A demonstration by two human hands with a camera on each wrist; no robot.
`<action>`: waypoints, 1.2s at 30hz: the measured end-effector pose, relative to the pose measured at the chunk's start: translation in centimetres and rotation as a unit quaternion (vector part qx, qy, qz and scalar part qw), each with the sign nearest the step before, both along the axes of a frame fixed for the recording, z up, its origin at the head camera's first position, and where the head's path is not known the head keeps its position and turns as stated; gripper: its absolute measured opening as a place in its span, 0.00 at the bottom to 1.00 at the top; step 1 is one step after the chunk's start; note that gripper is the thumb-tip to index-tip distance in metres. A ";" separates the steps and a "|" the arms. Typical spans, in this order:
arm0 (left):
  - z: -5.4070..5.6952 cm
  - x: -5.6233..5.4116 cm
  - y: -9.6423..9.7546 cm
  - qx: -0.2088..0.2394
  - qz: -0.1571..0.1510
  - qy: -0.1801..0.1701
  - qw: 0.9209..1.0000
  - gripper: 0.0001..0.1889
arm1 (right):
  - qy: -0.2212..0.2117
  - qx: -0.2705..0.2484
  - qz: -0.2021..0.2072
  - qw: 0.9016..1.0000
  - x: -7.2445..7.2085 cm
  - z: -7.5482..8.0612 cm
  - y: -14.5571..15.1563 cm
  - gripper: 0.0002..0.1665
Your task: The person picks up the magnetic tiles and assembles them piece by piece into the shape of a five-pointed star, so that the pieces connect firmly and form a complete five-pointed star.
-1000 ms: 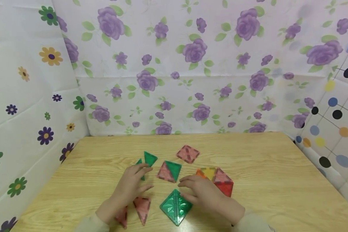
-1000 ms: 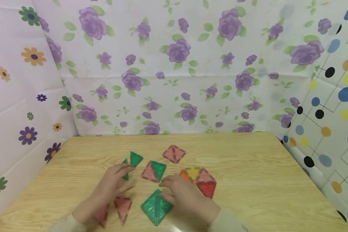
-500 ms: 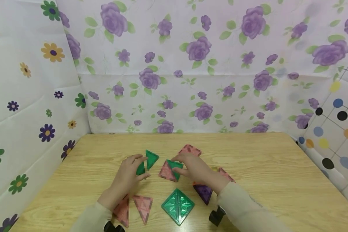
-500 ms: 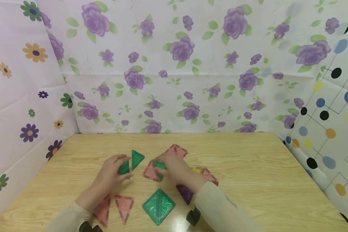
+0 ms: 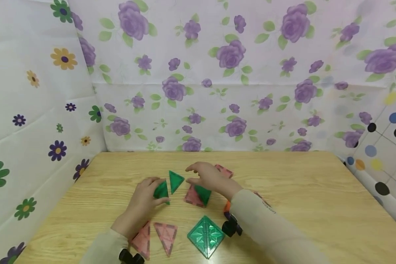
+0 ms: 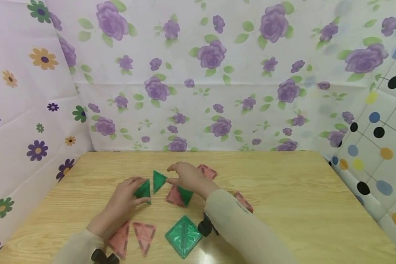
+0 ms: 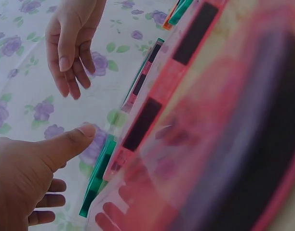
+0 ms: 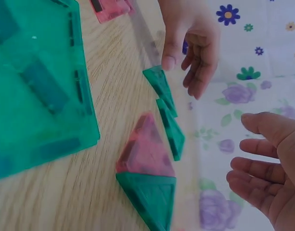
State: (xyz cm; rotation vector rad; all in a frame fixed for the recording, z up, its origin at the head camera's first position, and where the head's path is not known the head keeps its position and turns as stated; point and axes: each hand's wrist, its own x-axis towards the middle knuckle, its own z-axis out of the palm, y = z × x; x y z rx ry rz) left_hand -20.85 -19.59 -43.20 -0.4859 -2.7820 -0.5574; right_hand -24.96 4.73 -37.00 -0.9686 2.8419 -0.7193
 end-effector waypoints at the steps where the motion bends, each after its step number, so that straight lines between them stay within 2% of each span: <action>1: 0.0 0.0 -0.1 -0.002 0.003 -0.005 1.000 0.35 | -0.008 -0.004 0.001 1.000 -0.3 -0.1 -0.4 0.24; 7: -0.3 0.1 -0.4 -0.014 0.014 -0.021 1.000 0.36 | -0.044 -0.007 0.003 0.999 -1.5 -1.3 -2.6 0.25; 11: -0.6 0.1 -0.2 -0.003 0.015 -0.025 1.000 0.36 | -0.032 0.014 0.000 0.999 -2.0 -2.1 -3.5 0.24; 14: -0.8 0.1 -0.2 0.006 0.017 -0.034 0.999 0.37 | -0.009 0.051 0.001 0.999 -2.2 -2.5 -4.2 0.25; 17: -0.8 0.1 -0.3 0.003 0.020 -0.037 0.999 0.37 | 0.013 0.085 0.015 0.996 -2.2 -3.0 -4.7 0.23; 22: -1.0 -0.1 -0.4 -0.007 0.023 -0.036 0.999 0.37 | 0.051 0.116 0.047 0.991 -2.0 -3.4 -4.9 0.12; 25: -1.1 -0.2 -0.4 -0.006 0.022 -0.037 0.999 0.37 | 0.071 0.136 0.054 0.987 -1.9 -3.6 -4.8 0.12; 30: -1.1 -0.2 -0.4 -0.008 0.024 -0.040 0.999 0.37 | 0.060 0.157 0.046 0.985 -1.8 -3.8 -4.9 0.17; 36: -1.1 -0.2 -0.4 -0.010 0.026 -0.045 0.999 0.37 | 0.054 0.166 0.057 0.983 -1.3 -3.6 -5.1 0.17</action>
